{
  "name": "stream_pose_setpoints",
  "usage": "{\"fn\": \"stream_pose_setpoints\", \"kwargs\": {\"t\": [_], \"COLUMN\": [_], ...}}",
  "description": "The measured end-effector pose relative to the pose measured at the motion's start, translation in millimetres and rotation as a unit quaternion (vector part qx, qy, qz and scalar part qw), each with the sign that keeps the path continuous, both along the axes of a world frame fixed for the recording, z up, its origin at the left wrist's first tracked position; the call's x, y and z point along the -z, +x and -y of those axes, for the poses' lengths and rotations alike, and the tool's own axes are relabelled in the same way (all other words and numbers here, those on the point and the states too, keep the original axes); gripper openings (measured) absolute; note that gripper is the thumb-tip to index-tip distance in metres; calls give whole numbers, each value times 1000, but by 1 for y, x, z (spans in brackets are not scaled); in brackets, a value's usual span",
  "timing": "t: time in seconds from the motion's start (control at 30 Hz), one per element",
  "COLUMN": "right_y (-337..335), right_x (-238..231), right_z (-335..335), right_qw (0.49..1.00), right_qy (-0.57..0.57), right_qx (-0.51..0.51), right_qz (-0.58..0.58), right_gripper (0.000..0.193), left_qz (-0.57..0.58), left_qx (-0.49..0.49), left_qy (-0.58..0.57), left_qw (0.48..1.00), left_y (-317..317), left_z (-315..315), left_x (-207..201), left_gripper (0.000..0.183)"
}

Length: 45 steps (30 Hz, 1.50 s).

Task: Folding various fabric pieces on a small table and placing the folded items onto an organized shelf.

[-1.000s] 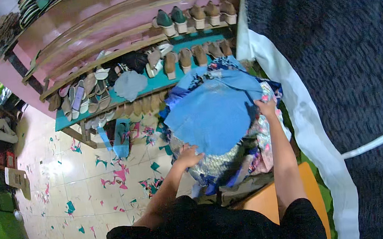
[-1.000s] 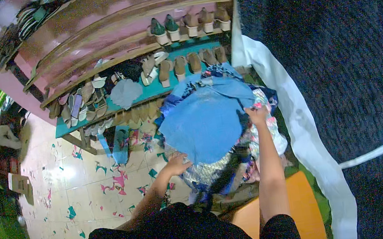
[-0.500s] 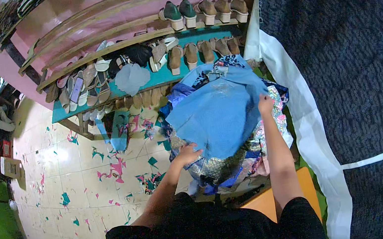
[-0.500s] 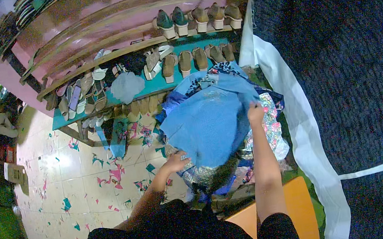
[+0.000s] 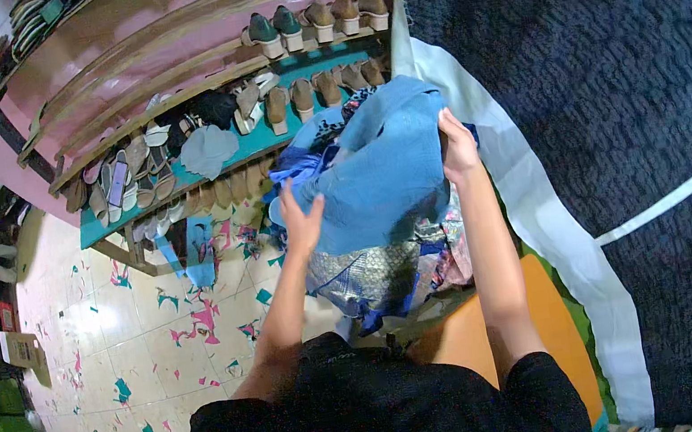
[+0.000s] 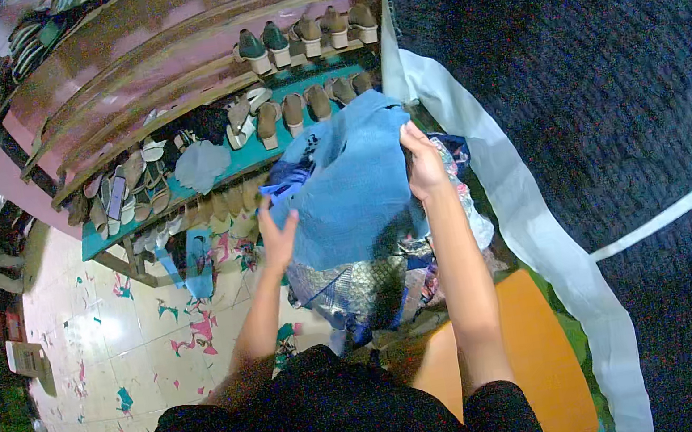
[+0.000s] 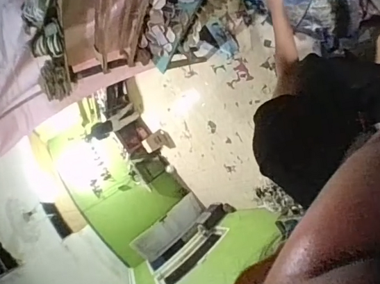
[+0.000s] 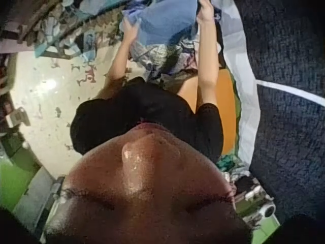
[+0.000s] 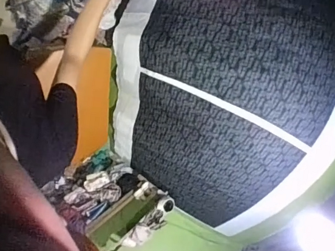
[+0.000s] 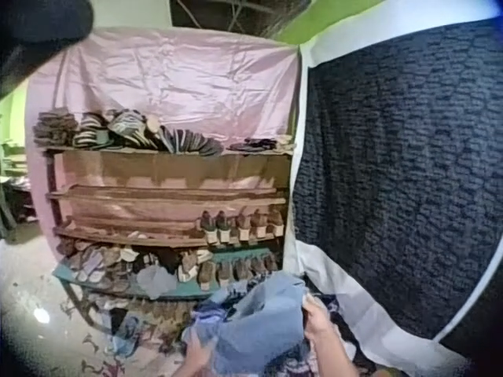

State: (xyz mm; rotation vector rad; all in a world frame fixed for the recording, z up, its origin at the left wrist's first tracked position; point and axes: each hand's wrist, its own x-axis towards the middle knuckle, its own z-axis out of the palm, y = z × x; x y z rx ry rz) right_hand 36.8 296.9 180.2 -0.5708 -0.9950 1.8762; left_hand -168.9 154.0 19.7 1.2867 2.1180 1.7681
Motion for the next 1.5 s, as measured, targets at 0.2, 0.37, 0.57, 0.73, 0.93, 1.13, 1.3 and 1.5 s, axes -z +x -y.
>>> {"fn": "stream_pose_setpoints", "kwargs": {"t": [0.2,0.37,0.57,0.73,0.93,1.13,1.3,1.5], "right_y": [72,111,124,115,101,52,23,-31], "right_x": [-31,13,137,203,272,280,263,255], "right_z": [47,46,95,132,122,118,73,24], "right_qw": [990,985,933,918,901,914,705,853], "right_qy": [137,111,97,12,104,13,-175,-365], "right_qx": [-37,90,-22,-26,-182,-49,81,62], "right_qz": [-17,98,345,395,379,403,683,368], "right_gripper": [34,32,47,44,32,27,74,128], "left_qz": [-19,-129,-118,-118,-120,-108,-97,-88], "left_qx": [83,154,158,207,281,299,310,326], "left_qy": [4,-126,-224,-228,-227,-238,-251,-258], "left_qw": [996,971,954,944,925,918,912,905], "left_y": [4,66,144,150,116,80,48,17], "left_z": [7,-8,9,8,-8,-14,-26,9], "left_x": [-49,28,54,54,51,47,42,37], "left_gripper": [58,61,57,56,55,54,54,53]}}
